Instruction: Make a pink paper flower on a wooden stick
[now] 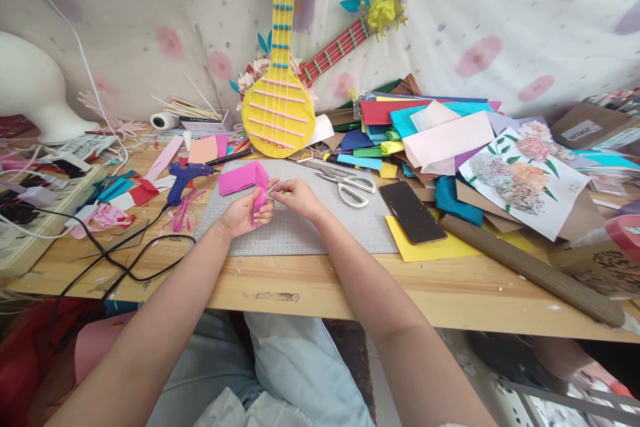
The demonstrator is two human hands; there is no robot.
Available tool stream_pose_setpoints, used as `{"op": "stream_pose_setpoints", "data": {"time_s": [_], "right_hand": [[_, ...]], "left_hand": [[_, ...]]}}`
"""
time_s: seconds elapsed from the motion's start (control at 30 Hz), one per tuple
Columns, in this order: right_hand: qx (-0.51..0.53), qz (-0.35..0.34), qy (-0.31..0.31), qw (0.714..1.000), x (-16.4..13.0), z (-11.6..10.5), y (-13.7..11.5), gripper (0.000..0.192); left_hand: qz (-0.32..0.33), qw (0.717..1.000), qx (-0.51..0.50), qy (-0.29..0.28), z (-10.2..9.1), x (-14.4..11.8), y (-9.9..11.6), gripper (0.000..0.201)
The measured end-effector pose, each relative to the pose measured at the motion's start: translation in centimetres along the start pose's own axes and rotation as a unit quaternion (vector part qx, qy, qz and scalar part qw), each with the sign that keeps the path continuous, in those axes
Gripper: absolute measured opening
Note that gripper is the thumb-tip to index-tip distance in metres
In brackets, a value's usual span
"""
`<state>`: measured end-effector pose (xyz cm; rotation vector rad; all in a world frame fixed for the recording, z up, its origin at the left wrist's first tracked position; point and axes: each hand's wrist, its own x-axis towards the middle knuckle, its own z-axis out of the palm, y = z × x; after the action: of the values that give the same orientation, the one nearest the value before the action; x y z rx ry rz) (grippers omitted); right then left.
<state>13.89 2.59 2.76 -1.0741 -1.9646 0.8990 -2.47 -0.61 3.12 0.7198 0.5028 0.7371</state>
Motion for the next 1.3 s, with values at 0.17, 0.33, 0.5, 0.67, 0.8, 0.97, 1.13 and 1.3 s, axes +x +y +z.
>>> {"op": "stream_pose_setpoints", "data": {"time_s": [0.17, 0.33, 0.5, 0.67, 0.8, 0.97, 1.13, 1.3], "right_hand": [[0.157, 0.068, -0.042, 0.984, -0.4, -0.2, -0.8, 0.030], [0.199, 0.127, -0.010, 0.972, -0.3, 0.1, -1.3, 0.029], [0.213, 0.159, 0.020, 0.964, -0.2, 0.1, -1.5, 0.024], [0.221, 0.162, 0.026, 0.961, -0.2, -0.3, -1.2, 0.026], [0.220, 0.158, 0.010, 0.963, -0.1, -0.4, -0.5, 0.029], [0.195, 0.157, 0.008, 0.968, 0.0, -0.2, -0.3, 0.031], [0.163, 0.157, 0.014, 0.974, -0.2, -0.2, -0.7, 0.033], [0.099, 0.122, -0.006, 0.988, -0.2, -0.3, -0.5, 0.027]], "left_hand": [[-0.002, 1.000, 0.015, -0.012, -0.2, 0.1, 0.0, 0.038], [-0.008, 0.999, 0.037, -0.023, -0.2, 0.2, -0.2, 0.040], [0.005, 0.997, 0.072, -0.006, -0.3, 0.2, -0.4, 0.035], [0.018, 0.990, 0.133, 0.042, -0.5, 0.2, -0.5, 0.040], [0.121, 0.963, 0.190, 0.145, -0.5, 0.5, -0.5, 0.037], [0.158, 0.936, 0.220, 0.222, -0.4, 1.1, -0.8, 0.034], [0.198, 0.916, 0.225, 0.267, -0.5, 1.2, -0.9, 0.028], [0.234, 0.897, 0.243, 0.286, -0.8, 1.5, -1.2, 0.022]]}}
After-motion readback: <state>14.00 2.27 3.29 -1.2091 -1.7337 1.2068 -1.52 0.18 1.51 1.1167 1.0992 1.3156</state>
